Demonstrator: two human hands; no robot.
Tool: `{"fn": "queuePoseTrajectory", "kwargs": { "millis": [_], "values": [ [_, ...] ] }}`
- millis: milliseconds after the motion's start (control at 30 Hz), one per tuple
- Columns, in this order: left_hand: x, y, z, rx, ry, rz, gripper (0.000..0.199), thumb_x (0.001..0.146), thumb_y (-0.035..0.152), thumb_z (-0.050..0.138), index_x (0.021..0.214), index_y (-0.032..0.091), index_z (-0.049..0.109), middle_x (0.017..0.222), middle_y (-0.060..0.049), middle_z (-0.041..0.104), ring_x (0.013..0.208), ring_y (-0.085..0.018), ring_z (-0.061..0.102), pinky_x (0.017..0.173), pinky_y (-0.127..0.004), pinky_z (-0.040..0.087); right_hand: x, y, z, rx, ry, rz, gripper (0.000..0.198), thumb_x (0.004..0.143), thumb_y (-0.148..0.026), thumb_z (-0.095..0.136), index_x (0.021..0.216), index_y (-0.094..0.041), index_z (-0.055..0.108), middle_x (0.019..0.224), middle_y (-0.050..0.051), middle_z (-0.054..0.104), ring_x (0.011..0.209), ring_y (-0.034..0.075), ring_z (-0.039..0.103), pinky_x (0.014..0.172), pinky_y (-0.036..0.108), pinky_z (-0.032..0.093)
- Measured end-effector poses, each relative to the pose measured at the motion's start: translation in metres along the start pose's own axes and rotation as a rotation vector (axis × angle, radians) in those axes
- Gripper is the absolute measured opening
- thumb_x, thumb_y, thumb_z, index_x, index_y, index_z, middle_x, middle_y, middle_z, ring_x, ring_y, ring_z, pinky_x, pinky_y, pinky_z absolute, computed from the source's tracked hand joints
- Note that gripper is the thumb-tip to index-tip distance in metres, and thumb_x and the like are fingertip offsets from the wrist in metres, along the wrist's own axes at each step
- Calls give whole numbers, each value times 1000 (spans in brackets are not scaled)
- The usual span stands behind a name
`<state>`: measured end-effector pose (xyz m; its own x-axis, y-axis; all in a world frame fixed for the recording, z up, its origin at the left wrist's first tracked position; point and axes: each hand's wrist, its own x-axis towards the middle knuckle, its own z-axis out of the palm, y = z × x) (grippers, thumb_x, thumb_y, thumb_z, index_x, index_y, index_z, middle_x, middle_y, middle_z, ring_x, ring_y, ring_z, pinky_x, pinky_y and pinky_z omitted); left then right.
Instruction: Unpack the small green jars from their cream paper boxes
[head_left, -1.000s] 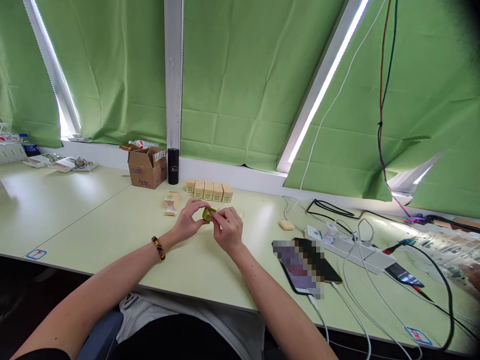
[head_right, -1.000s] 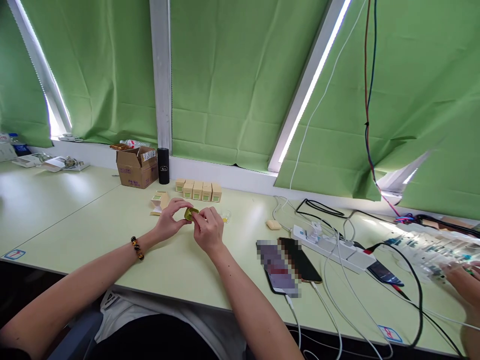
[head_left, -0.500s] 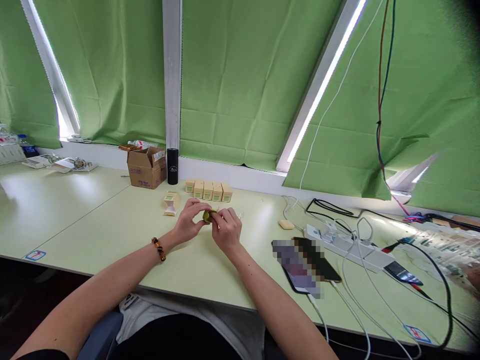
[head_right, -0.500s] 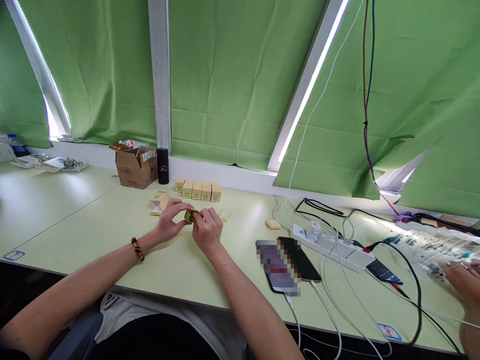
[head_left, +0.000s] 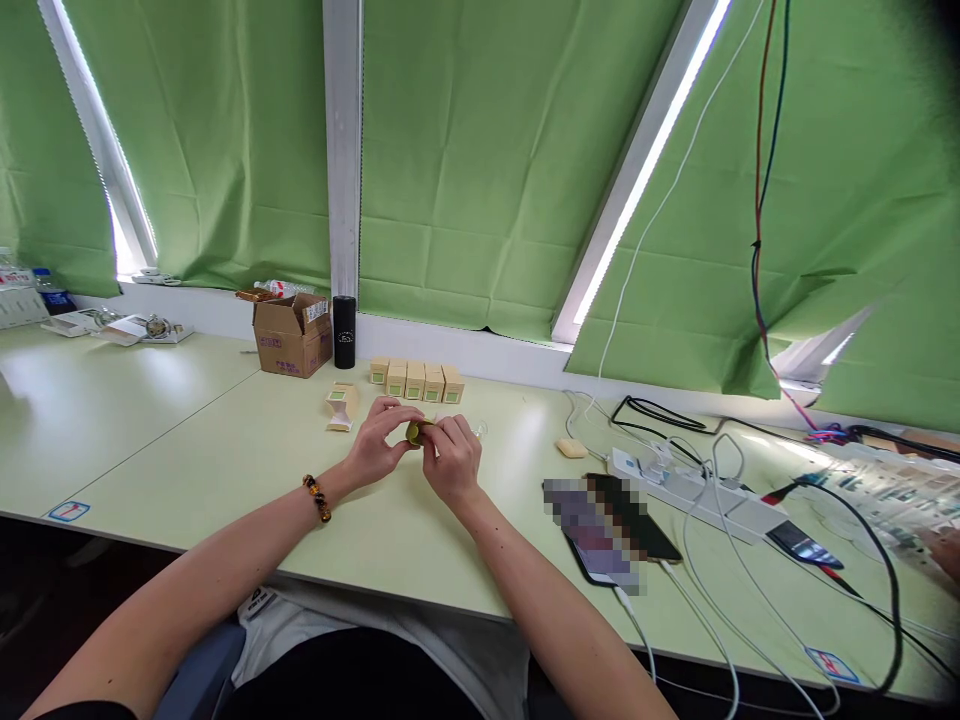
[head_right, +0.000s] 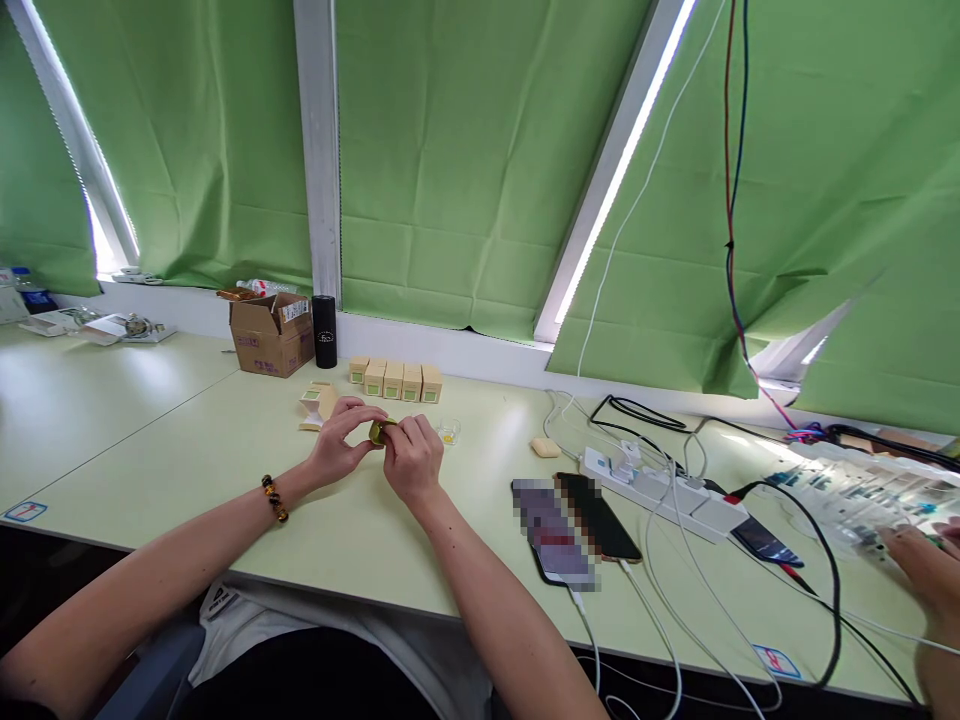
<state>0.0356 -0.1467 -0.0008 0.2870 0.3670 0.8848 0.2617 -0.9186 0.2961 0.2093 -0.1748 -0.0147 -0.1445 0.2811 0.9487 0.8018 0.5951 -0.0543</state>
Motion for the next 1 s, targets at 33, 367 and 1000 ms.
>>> {"fn": "queuePoseTrajectory", "kwargs": {
  "millis": [33,367,1000],
  "values": [
    [0,0,0,-3,0,-8,30,88,18,75,117,25,72,110,-7,78,108,-25,65,100,-46,50,0,0,0,-5,2,-3,22,96,-11,56,85,-24,71,74,5,60,74,22,51,62,36,37],
    [0,1,1,-14,-8,-60,35,85,15,76,119,25,72,111,-7,77,110,-27,59,96,-44,53,3,-1,-1,-73,16,-69,28,96,-8,52,76,-23,64,69,4,56,68,21,46,60,35,32],
    [-3,-3,3,36,51,-143,41,82,13,80,121,26,74,108,-8,71,110,-26,60,96,-42,56,5,-2,-4,-202,24,-174,30,101,-12,50,75,-21,63,65,3,54,67,19,47,63,36,29]
  ]
}}
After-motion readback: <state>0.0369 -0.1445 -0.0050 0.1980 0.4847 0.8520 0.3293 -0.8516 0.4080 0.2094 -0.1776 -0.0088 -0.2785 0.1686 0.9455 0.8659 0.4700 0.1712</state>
